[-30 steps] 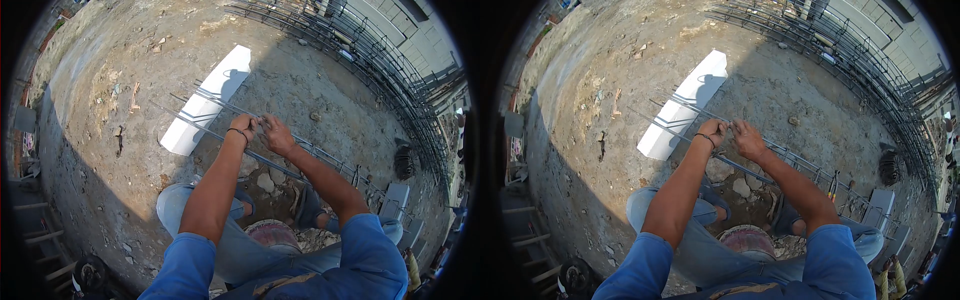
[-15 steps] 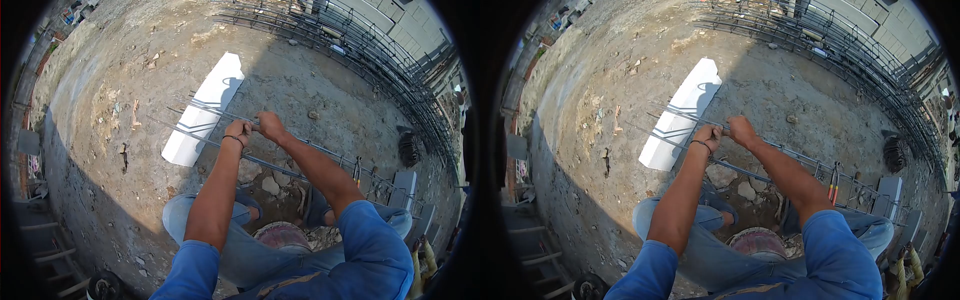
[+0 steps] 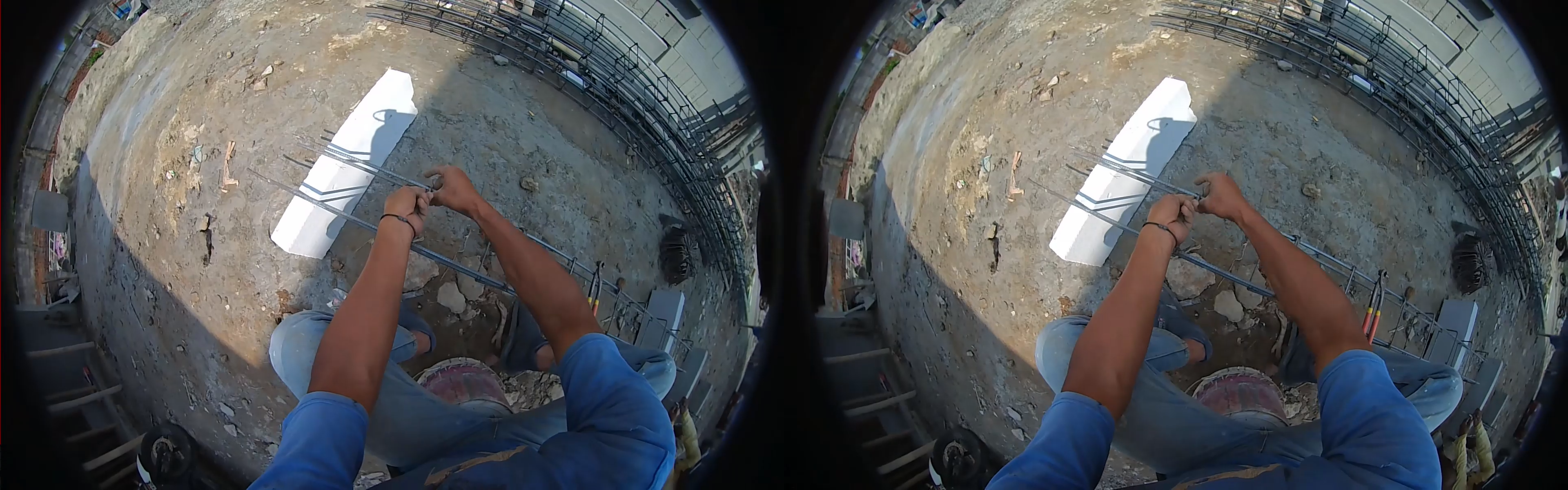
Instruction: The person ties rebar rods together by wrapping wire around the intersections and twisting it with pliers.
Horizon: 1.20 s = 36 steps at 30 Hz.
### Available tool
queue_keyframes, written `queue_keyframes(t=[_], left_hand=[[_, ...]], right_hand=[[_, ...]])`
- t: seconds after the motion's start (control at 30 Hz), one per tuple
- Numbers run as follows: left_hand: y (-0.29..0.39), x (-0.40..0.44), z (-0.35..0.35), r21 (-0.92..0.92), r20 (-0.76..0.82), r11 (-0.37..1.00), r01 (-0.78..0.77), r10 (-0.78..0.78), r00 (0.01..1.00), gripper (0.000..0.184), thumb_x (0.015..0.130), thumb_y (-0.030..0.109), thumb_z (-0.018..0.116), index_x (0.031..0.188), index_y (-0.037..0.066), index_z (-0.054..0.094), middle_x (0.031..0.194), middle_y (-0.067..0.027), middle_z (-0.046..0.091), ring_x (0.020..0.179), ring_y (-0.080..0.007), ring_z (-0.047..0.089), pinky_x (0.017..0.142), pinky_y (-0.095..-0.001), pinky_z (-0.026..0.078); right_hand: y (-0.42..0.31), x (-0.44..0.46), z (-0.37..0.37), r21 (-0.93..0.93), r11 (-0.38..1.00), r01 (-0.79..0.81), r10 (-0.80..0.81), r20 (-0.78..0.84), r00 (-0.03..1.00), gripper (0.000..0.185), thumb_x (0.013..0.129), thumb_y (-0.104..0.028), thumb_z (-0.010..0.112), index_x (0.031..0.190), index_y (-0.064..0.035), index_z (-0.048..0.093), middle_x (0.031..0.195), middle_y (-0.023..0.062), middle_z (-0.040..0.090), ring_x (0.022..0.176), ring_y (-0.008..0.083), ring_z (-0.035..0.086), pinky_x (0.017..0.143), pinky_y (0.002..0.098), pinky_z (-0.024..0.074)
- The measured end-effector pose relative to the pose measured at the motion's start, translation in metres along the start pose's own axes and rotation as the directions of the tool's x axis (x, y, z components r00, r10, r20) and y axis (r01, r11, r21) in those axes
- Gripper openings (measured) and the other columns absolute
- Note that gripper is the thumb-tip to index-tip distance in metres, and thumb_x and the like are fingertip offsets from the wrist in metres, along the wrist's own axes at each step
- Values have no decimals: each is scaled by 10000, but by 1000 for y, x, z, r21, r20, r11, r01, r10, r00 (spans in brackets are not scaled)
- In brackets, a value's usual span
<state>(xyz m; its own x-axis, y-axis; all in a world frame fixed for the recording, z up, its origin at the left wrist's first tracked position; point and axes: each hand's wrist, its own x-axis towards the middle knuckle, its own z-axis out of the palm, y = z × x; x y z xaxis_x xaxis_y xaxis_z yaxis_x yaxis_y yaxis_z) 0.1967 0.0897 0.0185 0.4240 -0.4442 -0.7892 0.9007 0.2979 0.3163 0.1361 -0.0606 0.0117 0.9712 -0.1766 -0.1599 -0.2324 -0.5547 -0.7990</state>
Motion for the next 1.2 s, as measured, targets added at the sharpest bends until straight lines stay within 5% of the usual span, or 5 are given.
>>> queue_keyframes(t=[0.13,0.43,0.63,1.07,1.2], left_hand=[[2,-7,3,19,-11,1000,8,-8,1000,145,957,-24,483,917,-108,594,777,-93,611,545,-69,564,447,-127,495],[2,-15,9,33,-44,999,-29,31,999,139,961,-27,475,977,-93,595,830,-107,642,605,-91,599,495,-134,519],[10,-20,7,87,-30,996,9,-6,1000,246,1002,170,502,991,-53,605,885,-130,705,698,-160,690,557,-221,578],[16,-7,-2,126,35,987,103,-108,994,431,992,403,516,801,24,590,538,49,339,427,-77,311,398,-246,248],[2,-8,10,427,-228,902,-65,176,957,303,930,276,662,771,18,662,550,14,446,441,-120,377,420,-281,334]], right_hand=[[24,9,-6,680,691,-244,225,118,967,453,773,-16,725,1199,84,611,785,129,711,743,208,686,663,336,541],[-25,-5,10,132,979,-155,193,-361,913,277,759,25,668,1026,40,741,911,159,768,825,243,744,736,327,574],[-6,-20,11,398,917,-14,116,-234,965,335,793,1,676,1122,-2,738,1047,141,761,953,221,734,852,326,573],[-22,-14,-4,36,999,-27,33,-177,984,432,738,-168,865,1118,-4,739,1016,133,767,890,213,738,791,334,575],[1,4,3,621,763,-182,304,-95,948,247,798,-44,820,1009,48,732,948,148,754,818,193,711,716,297,558]])
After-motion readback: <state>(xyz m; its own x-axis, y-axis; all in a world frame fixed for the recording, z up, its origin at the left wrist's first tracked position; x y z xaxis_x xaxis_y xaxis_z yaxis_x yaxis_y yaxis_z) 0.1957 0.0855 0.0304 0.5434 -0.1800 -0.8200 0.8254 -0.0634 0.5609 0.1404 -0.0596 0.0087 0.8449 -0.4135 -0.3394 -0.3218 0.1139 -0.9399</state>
